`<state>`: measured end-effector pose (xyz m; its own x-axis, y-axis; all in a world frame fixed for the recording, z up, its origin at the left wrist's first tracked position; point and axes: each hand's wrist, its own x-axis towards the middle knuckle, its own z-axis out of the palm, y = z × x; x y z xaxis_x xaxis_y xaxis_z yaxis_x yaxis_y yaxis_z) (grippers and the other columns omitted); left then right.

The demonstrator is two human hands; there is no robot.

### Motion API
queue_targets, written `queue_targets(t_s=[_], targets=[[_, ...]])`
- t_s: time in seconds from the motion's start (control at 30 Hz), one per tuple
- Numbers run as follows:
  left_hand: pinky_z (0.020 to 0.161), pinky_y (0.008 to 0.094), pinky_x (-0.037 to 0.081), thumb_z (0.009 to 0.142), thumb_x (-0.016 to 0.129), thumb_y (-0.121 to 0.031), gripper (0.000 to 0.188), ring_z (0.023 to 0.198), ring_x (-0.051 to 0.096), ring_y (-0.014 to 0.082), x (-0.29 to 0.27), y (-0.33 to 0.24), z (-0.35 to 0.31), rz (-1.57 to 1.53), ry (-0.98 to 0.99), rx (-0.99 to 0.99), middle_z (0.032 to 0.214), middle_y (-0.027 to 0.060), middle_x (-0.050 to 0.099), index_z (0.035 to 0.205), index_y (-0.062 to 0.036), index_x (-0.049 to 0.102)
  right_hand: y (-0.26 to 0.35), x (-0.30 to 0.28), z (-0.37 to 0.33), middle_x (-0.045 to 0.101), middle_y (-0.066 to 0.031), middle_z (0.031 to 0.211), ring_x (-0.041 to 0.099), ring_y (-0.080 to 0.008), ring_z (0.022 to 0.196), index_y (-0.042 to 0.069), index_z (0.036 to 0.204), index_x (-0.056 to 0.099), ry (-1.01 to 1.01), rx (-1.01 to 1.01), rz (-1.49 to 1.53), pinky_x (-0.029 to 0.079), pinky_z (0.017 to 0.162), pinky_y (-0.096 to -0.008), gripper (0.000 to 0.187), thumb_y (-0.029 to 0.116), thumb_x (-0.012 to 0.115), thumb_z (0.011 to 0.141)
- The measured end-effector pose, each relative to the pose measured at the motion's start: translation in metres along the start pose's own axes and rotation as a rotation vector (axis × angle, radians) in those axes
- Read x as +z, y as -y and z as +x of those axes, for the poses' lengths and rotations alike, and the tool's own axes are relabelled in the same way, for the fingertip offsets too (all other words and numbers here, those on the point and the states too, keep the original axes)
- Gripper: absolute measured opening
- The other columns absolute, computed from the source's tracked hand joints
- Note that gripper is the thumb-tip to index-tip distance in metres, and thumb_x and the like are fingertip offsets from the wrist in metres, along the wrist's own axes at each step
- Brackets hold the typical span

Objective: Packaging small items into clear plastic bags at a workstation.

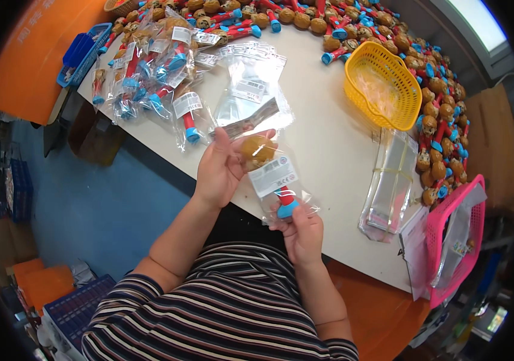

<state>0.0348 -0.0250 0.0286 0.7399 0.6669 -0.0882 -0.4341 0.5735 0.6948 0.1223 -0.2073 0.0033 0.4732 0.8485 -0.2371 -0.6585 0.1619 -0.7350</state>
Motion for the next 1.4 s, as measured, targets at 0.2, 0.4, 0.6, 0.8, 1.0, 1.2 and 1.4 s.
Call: queue_targets(t_s=[0.2,0.4,0.6,0.8,1.0,1.2,1.4], targets=[[0.080,0.0264,0.053,0.102,0.050,-0.035,0.040,0.089,0.065,0.0128,0.013,0.008,-0.005,0.196,-0.173,0.061,0.101,0.0084,0.067,0.115,0.0019,0.061,-0.010,-0.001,-0.004,0.062,-0.0169,0.114,0.065,-0.0214,0.091,-0.005,0.128,0.050,0.019,0.030,0.025,0.058,0.072,-0.0318,0.047,0.033,0.051,0.100],[0.066,0.0227,0.050,0.102,0.053,-0.030,0.036,0.075,0.061,0.0075,0.026,0.016,0.001,0.242,-0.315,0.212,0.087,0.0057,0.068,0.102,0.0034,0.067,-0.018,0.009,-0.011,0.065,-0.0173,0.108,0.066,-0.0255,0.088,-0.010,0.121,0.058,-0.037,-0.392,-0.653,0.053,0.077,-0.0317,0.035,0.002,0.064,0.088],[0.066,0.0228,0.050,0.101,0.056,-0.032,0.036,0.075,0.060,0.0069,0.015,0.022,0.007,0.441,-0.385,0.347,0.085,0.0059,0.068,0.105,0.0033,0.064,-0.016,0.026,-0.006,0.065,-0.0191,0.103,0.065,-0.0274,0.089,-0.007,0.115,0.062,-0.111,-0.803,-1.174,0.051,0.081,-0.0317,0.041,-0.003,0.074,0.076],[0.072,0.0232,0.049,0.098,0.060,-0.030,0.037,0.081,0.061,0.0067,0.017,0.003,-0.009,0.133,-0.143,0.110,0.095,0.0067,0.067,0.117,0.0018,0.057,-0.015,0.010,0.000,0.064,-0.0205,0.109,0.064,-0.0305,0.096,-0.006,0.120,0.059,-0.142,-0.753,-1.141,0.051,0.086,-0.0352,0.050,-0.002,0.078,0.074],[0.080,0.0221,0.048,0.099,0.060,-0.027,0.037,0.087,0.061,0.0068,0.014,0.003,-0.009,0.136,-0.138,0.084,0.098,0.0062,0.067,0.121,0.0014,0.057,-0.013,0.008,-0.004,0.062,-0.0215,0.118,0.064,-0.0310,0.104,-0.008,0.128,0.053,-0.002,-0.696,-1.092,0.049,0.092,-0.0377,0.056,0.008,0.078,0.080],[0.081,0.0218,0.048,0.099,0.058,-0.022,0.033,0.090,0.061,0.0067,0.020,0.009,-0.009,0.108,-0.147,0.163,0.100,0.0044,0.065,0.124,0.0003,0.056,-0.011,0.013,-0.007,0.059,-0.0179,0.125,0.060,-0.0254,0.110,-0.013,0.136,0.041,0.114,-0.284,-0.390,0.046,0.098,-0.0380,0.066,0.027,0.069,0.091],[0.090,0.0279,0.048,0.103,0.049,-0.024,0.036,0.105,0.059,0.0137,0.010,0.010,-0.010,-0.064,0.053,0.099,0.118,0.0095,0.060,0.130,0.0002,0.049,-0.006,0.009,-0.012,0.062,-0.0138,0.112,0.061,-0.0192,0.100,-0.007,0.120,0.054,0.128,-0.328,-0.747,0.049,0.087,-0.0317,0.036,0.009,0.065,0.090]])
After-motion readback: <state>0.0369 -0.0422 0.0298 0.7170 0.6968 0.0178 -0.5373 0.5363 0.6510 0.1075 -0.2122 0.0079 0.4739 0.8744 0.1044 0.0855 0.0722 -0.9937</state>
